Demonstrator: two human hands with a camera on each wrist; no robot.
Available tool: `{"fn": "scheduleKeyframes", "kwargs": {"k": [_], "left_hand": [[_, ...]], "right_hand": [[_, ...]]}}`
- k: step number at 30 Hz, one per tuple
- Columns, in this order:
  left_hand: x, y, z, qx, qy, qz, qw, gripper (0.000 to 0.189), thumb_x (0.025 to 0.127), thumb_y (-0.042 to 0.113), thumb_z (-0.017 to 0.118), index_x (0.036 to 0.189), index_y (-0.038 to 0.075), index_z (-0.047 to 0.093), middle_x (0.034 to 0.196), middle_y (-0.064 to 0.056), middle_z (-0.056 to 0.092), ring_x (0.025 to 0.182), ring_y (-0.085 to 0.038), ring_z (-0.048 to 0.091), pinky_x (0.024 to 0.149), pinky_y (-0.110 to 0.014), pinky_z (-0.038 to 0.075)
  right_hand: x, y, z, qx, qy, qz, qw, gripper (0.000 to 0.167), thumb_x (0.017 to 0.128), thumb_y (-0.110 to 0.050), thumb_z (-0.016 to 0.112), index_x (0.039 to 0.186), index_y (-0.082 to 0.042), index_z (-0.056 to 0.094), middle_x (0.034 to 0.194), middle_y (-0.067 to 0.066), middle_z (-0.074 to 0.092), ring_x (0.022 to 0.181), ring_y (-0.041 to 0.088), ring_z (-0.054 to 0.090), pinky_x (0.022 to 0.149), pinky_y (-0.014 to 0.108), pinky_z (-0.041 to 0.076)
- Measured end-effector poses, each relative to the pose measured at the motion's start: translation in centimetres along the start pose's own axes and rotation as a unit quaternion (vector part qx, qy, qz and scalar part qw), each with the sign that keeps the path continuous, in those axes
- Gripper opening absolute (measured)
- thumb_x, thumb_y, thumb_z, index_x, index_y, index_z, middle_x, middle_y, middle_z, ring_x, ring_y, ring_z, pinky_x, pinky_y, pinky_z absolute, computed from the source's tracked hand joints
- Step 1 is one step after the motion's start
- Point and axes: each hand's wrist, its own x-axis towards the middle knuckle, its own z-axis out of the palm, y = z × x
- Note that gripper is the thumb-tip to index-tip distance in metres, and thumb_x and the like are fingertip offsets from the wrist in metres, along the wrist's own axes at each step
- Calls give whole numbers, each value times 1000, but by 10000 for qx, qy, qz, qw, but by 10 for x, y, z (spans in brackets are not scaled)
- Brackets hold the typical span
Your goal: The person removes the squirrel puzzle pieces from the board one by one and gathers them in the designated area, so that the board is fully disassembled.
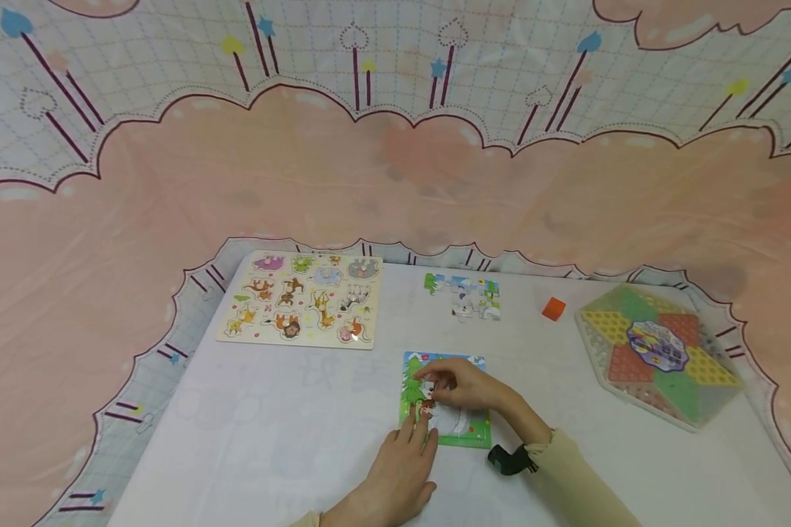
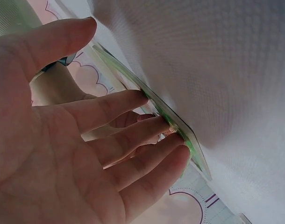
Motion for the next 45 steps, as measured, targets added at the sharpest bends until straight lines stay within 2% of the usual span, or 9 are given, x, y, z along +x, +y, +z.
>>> {"fn": "scheduleKeyframes", "kwargs": {"k": [7, 13, 16, 19, 23, 29, 34, 39, 45], "left_hand": [[0, 0, 1, 21, 54, -26, 10000, 70, 85, 57, 66, 136, 10, 57, 145, -15, 47, 134, -33, 42, 90, -32, 47], [2, 0, 0, -16, -119, -23, 9999, 70, 87, 57, 65, 137, 10, 57, 146, -15, 46, 134, -32, 42, 91, -33, 47], [2, -1, -1, 11, -199, -5, 9998, 69, 88, 57, 63, 138, 10, 56, 146, -15, 46, 134, -32, 42, 91, -33, 46], [2, -1, -2, 48, -237, -3, 9997, 69, 88, 57, 63, 138, 10, 56, 146, -15, 45, 134, -32, 42, 92, -33, 46], [2, -1, -2, 68, -224, -11, 9997, 68, 88, 57, 62, 138, 10, 56, 146, -15, 46, 134, -33, 42, 91, -33, 46], [2, -2, -2, 88, -201, -19, 9998, 68, 88, 57, 63, 137, 11, 57, 145, -15, 47, 134, -32, 43, 90, -32, 47], [1, -2, -1, 68, -140, 40, 9999, 69, 87, 57, 64, 136, 10, 57, 145, -15, 47, 134, -33, 43, 88, -30, 46], [1, -2, -1, 37, -169, 58, 9998, 69, 87, 57, 64, 136, 9, 57, 145, -16, 46, 134, -34, 42, 87, -29, 46], [2, -2, -1, 36, -173, 125, 9998, 68, 87, 56, 65, 136, 9, 58, 145, -17, 47, 134, -33, 42, 86, -29, 47]], "right_hand": [[3, -4, -7, 183, 736, -299, 9967, 31, 91, 2, 64, 122, -1, 66, 87, 7, 63, 69, 15, 55, 61, 24, 47], [17, 8, -24, 824, 1202, -21, 9893, 33, 95, 2, 59, 127, 3, 60, 94, 16, 59, 69, 31, 67, 52, 31, 53], [27, 17, -34, 1009, 1806, -13, 9784, 30, 93, 3, 60, 123, 7, 60, 95, 21, 60, 72, 35, 68, 54, 30, 53], [38, 25, -44, 1179, 2513, -19, 9607, 27, 91, 4, 63, 117, 12, 62, 95, 27, 63, 75, 40, 67, 58, 28, 53], [50, 32, -53, 1293, 3038, 128, 9438, 23, 89, 6, 66, 111, 14, 64, 93, 29, 65, 73, 33, 67, 60, 24, 52], [65, 37, -58, 739, 3221, 545, 9423, 27, 85, 4, 70, 112, 8, 68, 93, 21, 66, 75, 18, 66, 65, 23, 52], [69, 35, -59, -337, 2986, 837, 9501, 38, 80, 1, 76, 116, 6, 67, 98, 18, 66, 81, 24, 64, 73, 33, 53], [69, 31, -59, -1176, 2561, 684, 9570, 42, 80, 2, 74, 121, 10, 63, 101, 21, 62, 86, 30, 63, 78, 42, 53], [72, 27, -62, -1955, 2397, 762, 9479, 44, 83, -9, 77, 122, 6, 64, 105, 20, 60, 83, 28, 60, 73, 42, 51]]}}
